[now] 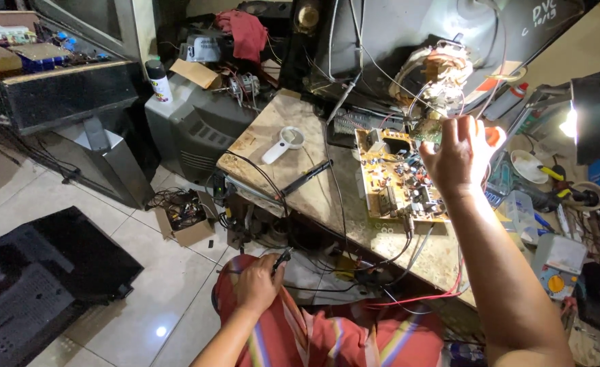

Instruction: Diagnosing and repairing a circuit board from a CRT television using a multimeter, magnifying glass, and soldering iron.

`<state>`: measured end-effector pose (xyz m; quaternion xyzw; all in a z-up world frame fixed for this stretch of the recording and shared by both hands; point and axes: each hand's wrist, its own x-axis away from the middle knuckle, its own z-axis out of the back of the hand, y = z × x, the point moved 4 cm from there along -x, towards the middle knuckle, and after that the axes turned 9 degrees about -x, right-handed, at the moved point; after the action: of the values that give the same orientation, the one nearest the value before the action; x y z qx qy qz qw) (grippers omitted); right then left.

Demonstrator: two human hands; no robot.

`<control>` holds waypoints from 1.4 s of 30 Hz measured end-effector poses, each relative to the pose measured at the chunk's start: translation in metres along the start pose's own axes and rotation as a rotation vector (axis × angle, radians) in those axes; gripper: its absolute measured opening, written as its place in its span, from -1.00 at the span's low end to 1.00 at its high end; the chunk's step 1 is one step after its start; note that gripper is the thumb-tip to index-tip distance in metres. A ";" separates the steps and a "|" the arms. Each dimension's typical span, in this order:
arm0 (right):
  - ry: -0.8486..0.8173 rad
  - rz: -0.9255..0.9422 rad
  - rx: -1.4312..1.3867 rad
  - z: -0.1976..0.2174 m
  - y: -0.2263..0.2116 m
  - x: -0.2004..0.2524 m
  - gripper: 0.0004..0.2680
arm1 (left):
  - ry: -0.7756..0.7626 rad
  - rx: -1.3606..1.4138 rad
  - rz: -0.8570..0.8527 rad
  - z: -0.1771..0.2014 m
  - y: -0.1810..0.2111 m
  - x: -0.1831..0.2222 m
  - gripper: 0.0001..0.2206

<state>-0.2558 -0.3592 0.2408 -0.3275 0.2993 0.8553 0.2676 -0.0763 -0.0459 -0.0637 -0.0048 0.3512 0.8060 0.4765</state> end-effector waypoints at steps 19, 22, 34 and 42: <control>0.230 0.180 0.039 0.024 -0.054 0.026 -0.50 | 0.288 0.109 -0.071 0.031 0.044 -0.003 -0.73; 0.198 0.130 -0.064 0.029 -0.049 0.024 -0.42 | 0.316 0.168 0.036 0.054 0.061 -0.030 -0.70; 0.254 0.121 -0.202 0.027 -0.043 0.029 -0.53 | 0.250 0.728 0.022 0.075 0.194 -0.188 -0.80; 0.230 0.034 -0.242 0.023 -0.048 0.037 -0.49 | -0.038 1.191 0.458 0.006 0.192 -0.227 -0.58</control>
<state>-0.2575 -0.3009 0.2119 -0.4482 0.2281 0.8463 0.1756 -0.0988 -0.2734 0.1263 0.3503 0.7227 0.5540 0.2194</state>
